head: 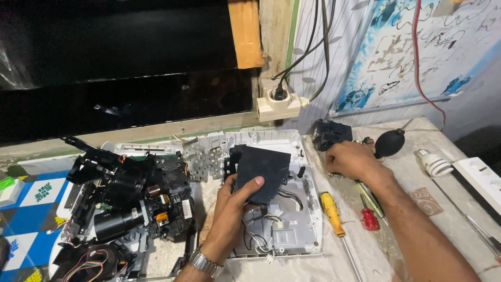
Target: Disassembling an electronic device by removing the main circuit board and internal plastic components using a screwdriver.
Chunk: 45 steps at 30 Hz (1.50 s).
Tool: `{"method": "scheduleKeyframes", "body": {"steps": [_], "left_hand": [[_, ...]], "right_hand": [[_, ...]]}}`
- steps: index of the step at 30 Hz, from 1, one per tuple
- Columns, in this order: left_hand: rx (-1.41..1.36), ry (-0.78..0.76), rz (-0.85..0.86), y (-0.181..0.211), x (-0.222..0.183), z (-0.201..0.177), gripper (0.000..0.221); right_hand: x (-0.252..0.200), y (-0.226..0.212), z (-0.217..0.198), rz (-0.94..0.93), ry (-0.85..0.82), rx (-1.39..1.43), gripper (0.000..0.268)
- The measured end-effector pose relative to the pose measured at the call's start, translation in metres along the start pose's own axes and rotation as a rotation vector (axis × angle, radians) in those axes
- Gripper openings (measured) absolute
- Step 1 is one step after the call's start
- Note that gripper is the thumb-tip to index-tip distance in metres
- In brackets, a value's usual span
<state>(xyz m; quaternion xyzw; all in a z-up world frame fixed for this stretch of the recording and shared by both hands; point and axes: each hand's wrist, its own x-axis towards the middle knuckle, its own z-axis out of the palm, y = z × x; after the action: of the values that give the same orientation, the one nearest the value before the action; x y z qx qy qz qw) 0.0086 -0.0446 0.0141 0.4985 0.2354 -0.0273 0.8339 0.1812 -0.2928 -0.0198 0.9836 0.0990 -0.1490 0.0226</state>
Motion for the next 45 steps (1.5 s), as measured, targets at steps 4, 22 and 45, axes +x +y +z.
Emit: {"method": "scheduleKeyframes", "body": {"steps": [4, 22, 45], "left_hand": [[0.051, 0.008, 0.002, 0.000, 0.001, 0.000, 0.056], [0.066, 0.018, 0.004, -0.002, 0.002, 0.000, 0.052], [0.105, -0.005, 0.056, -0.005, -0.003, -0.003, 0.060]], "right_hand": [[-0.001, -0.011, 0.000, 0.081, 0.011, -0.074, 0.015], [-0.019, -0.014, -0.017, 0.140, 0.049, 0.078, 0.023], [-0.178, 0.014, 0.094, 0.083, 0.155, 0.768, 0.018]]}}
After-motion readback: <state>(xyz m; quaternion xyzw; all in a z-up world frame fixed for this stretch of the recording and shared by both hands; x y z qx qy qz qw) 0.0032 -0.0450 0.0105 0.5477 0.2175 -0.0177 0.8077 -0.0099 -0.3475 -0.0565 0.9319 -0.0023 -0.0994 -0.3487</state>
